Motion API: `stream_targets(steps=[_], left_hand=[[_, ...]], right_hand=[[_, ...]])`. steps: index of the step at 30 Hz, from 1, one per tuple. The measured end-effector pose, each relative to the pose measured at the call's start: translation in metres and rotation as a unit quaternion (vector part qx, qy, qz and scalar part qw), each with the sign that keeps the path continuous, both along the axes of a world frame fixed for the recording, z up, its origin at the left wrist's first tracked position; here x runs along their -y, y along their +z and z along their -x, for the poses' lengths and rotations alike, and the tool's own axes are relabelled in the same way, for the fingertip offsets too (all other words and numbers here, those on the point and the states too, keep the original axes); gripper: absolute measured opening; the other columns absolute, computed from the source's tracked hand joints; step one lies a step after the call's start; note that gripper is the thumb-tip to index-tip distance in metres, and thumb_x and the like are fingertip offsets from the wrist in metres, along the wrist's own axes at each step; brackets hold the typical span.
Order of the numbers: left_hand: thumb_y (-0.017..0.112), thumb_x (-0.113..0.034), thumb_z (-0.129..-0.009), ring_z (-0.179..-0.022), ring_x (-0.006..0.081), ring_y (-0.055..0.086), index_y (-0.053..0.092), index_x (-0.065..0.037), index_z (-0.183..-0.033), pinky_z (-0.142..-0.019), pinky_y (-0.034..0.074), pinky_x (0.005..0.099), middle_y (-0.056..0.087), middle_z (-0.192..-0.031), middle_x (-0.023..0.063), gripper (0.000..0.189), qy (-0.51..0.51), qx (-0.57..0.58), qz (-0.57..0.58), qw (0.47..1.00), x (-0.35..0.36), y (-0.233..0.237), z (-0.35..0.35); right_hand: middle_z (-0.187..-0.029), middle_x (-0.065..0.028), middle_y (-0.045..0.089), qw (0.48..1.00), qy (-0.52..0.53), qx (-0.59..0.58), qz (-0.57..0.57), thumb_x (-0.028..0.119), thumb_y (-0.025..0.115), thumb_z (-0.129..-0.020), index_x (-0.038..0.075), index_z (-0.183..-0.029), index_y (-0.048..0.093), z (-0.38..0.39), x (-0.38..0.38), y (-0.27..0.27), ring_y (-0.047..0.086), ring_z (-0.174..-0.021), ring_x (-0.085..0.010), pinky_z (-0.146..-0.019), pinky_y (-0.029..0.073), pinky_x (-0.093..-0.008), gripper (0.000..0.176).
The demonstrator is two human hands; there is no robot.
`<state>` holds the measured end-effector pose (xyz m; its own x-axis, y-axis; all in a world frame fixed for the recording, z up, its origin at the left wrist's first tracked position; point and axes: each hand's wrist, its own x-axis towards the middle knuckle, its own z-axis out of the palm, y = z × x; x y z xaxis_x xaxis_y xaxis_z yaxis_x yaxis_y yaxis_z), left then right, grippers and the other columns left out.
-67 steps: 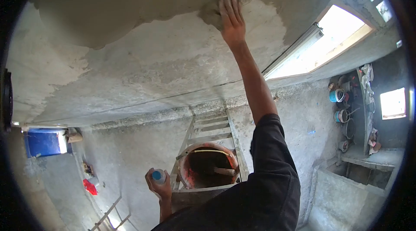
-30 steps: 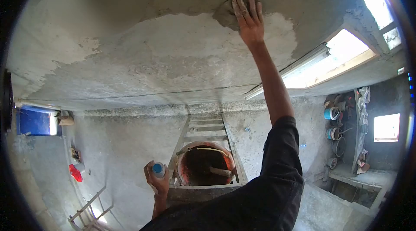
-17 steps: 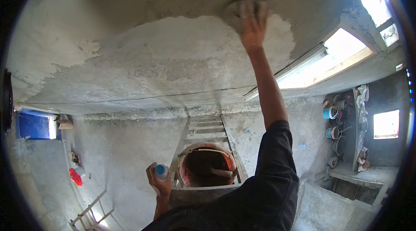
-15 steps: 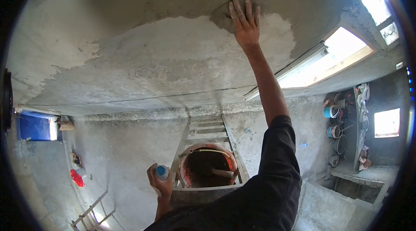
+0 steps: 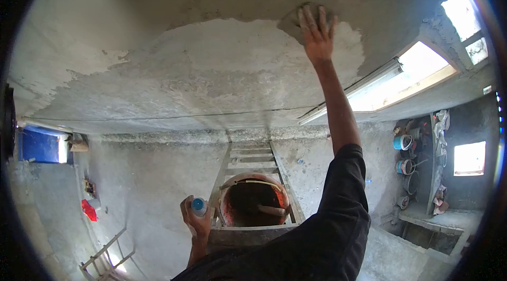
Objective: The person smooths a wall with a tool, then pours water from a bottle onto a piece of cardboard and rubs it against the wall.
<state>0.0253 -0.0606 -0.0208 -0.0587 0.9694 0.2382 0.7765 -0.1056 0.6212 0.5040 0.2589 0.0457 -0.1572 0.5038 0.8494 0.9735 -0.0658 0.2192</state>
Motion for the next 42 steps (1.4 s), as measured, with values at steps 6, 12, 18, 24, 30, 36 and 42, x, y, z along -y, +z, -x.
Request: stream_targets(steps=[6, 12, 18, 24, 30, 36, 42], left_hand=[[0.074, 0.001, -0.065, -0.094, 0.0397, 0.055, 0.05, 0.001, -0.113, -0.08, 0.046, 0.0458, 0.054, -0.101, 0.0209, 0.054, -0.009, 0.017, 0.008, 1.0, 0.0, -0.001, 0.002], [0.076, 0.001, -0.061, -0.096, 0.0398, 0.053, 0.05, 0.0, -0.115, -0.082, 0.045, 0.0466, 0.053, -0.103, 0.0212, 0.06, -0.005, 0.013, 0.028, 1.0, 0.002, -0.002, 0.002], [0.073, 0.0, -0.066, -0.094, 0.0395, 0.055, 0.052, 0.0, -0.109, -0.081, 0.046, 0.0453, 0.054, -0.101, 0.0199, 0.049, 0.003, 0.009, 0.013, 1.0, 0.001, -0.001, 0.002], [0.073, 0.0, -0.065, -0.095, 0.0391, 0.055, 0.052, -0.001, -0.109, -0.081, 0.046, 0.045, 0.054, -0.101, 0.0194, 0.049, 0.004, 0.012, 0.019, 1.0, 0.0, 0.0, 0.001], [0.073, 0.0, -0.065, -0.095, 0.0392, 0.056, 0.052, 0.0, -0.109, -0.081, 0.046, 0.0451, 0.055, -0.101, 0.0194, 0.049, 0.002, 0.01, 0.013, 1.0, -0.004, 0.004, -0.001], [0.074, 0.0, -0.066, -0.094, 0.0392, 0.056, 0.052, 0.0, -0.109, -0.081, 0.047, 0.045, 0.055, -0.1, 0.0196, 0.049, 0.002, 0.003, 0.007, 1.0, -0.004, 0.002, -0.002], [0.074, -0.001, -0.065, -0.093, 0.039, 0.056, 0.052, 0.0, -0.109, -0.081, 0.046, 0.045, 0.055, -0.1, 0.0194, 0.049, 0.0, -0.005, 0.009, 1.0, -0.004, 0.002, -0.001]], right_hand=[[-0.143, -0.0039, 0.044, 0.995, -0.05, -0.078, -0.029, 0.006, 0.061, -0.079, 0.012, -0.138, 0.045, -0.017, 0.026, -0.018, 0.029, -0.137, -0.0382, -0.111, 0.013, -0.0627, 0.062], [-0.143, -0.0063, 0.044, 1.0, -0.006, -0.016, -0.002, 0.005, 0.059, -0.079, 0.01, -0.138, 0.045, 0.014, -0.005, 0.004, 0.029, -0.138, -0.0369, -0.111, 0.012, -0.0629, 0.061], [-0.143, -0.0093, 0.044, 0.997, 0.001, -0.08, -0.014, 0.006, 0.061, -0.078, 0.008, -0.139, 0.043, 0.003, 0.017, -0.046, 0.03, -0.136, -0.039, -0.11, 0.013, -0.0635, 0.063], [-0.143, -0.0158, 0.042, 0.977, 0.032, -0.165, -0.129, 0.006, 0.066, -0.073, 0.006, -0.141, 0.039, 0.006, -0.001, 0.012, 0.027, -0.137, -0.0401, -0.11, 0.012, -0.0629, 0.073], [-0.144, -0.0218, 0.037, 0.959, 0.2, -0.201, -0.004, -0.002, 0.06, -0.073, 0.003, -0.14, 0.04, 0.058, -0.031, -0.048, 0.031, -0.135, -0.0409, -0.112, 0.026, -0.0454, 0.07], [-0.14, -0.0236, 0.042, 0.924, 0.235, -0.294, -0.071, -0.007, 0.059, -0.075, 0.002, -0.137, 0.043, 0.085, -0.002, -0.035, 0.035, -0.133, -0.0408, -0.11, 0.03, -0.0472, 0.065], [-0.145, -0.0195, 0.036, 0.92, 0.171, -0.301, -0.186, -0.003, 0.059, -0.078, 0.004, -0.14, 0.04, 0.055, -0.028, -0.006, 0.031, -0.136, -0.0376, -0.11, 0.029, -0.0488, 0.065]])
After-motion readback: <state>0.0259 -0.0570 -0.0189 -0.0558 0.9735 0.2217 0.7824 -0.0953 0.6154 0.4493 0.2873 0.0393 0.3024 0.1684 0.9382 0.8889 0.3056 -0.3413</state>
